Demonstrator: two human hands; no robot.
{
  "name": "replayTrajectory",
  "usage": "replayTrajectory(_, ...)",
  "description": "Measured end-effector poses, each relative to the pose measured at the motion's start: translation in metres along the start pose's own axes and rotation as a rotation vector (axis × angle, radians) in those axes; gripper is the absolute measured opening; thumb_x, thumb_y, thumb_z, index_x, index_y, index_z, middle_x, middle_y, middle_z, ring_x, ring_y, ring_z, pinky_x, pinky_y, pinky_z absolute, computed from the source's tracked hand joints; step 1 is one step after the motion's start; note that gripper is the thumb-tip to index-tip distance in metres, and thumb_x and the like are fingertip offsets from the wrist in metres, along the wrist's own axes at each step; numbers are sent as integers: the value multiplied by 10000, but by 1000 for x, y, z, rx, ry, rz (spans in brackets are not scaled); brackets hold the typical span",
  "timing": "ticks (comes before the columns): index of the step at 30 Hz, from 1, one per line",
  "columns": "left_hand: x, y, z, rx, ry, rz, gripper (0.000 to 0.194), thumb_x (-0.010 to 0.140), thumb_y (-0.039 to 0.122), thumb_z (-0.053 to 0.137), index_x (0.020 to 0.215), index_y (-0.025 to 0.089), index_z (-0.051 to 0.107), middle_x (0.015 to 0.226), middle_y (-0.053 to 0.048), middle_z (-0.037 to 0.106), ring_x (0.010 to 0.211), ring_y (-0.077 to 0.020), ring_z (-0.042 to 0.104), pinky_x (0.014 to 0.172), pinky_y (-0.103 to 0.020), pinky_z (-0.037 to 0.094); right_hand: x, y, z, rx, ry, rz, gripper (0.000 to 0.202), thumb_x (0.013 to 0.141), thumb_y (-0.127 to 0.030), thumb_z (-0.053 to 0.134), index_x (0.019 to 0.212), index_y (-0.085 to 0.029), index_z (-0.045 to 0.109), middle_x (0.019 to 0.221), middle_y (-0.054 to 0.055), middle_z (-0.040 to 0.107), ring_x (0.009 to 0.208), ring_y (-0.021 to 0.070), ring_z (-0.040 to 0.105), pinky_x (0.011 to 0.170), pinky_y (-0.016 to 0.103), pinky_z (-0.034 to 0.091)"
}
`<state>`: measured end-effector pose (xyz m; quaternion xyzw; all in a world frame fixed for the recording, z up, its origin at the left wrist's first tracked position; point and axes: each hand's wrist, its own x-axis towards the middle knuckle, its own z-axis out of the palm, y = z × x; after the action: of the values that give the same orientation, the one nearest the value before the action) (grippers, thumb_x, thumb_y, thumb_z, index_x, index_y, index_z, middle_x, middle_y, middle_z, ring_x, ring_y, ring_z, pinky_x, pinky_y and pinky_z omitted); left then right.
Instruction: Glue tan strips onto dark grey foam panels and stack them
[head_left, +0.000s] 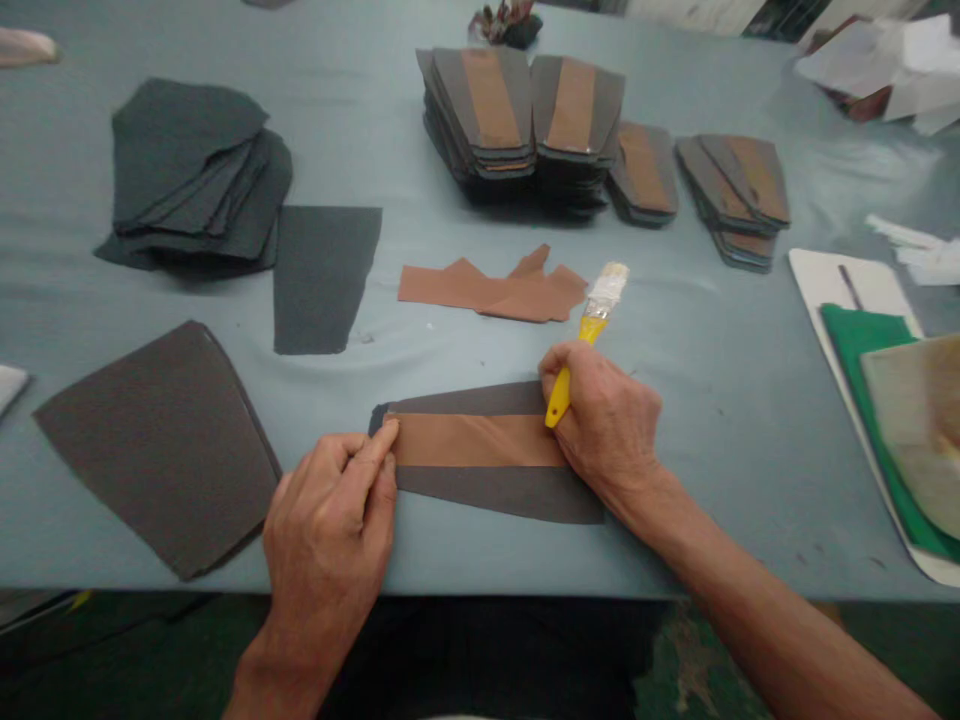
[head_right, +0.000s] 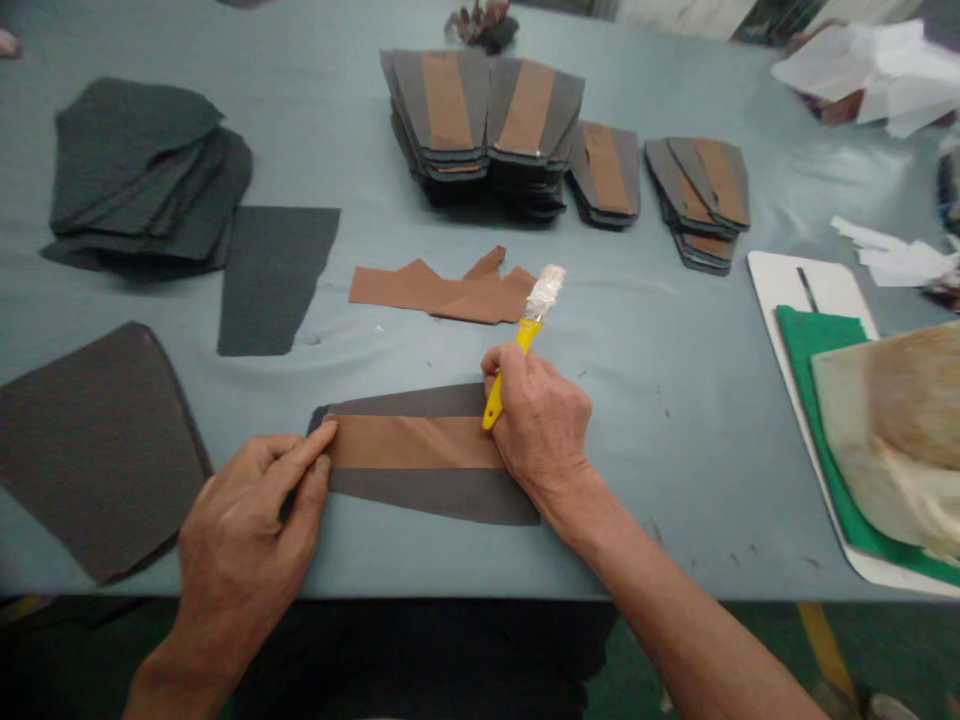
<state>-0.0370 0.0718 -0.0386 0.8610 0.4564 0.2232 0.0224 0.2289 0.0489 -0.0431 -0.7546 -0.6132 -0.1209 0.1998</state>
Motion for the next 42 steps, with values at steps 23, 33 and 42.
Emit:
replayTrajectory(23, -6, 0, 8, -24, -15, -127, 373, 1054, 263, 474, 1335, 199, 710, 1040, -79, 709, 928, -275, 662, 798, -399, 462, -1, 2, 3, 39, -159, 143, 147, 992, -190, 534, 1070, -208, 658, 932, 46, 721, 705, 170, 583, 582, 295, 191)
replayTrajectory(33, -5, -3, 9, -54, 56, -75, 345, 1037, 181, 459, 1262, 171, 720, 980, -66, 732, 907, -243, 704, 816, -376, 540, -1, -1, 1, 94, -134, 175, 170, 1001, -191, 523, 1089, -194, 669, 911, 60, 700, 653, 158, 514, 596, 303, 186)
replayTrajectory(42, -6, 24, -8, -25, 144, 14, 344, 1057, 257, 487, 1338, 159, 659, 1251, -134, 733, 1177, -320, 662, 1012, -490, 521, -2, -1, 4, 104, -87, 205, 147, 985, -211, 551, 1042, -185, 684, 909, 58, 721, 632, 150, 504, 590, 297, 160)
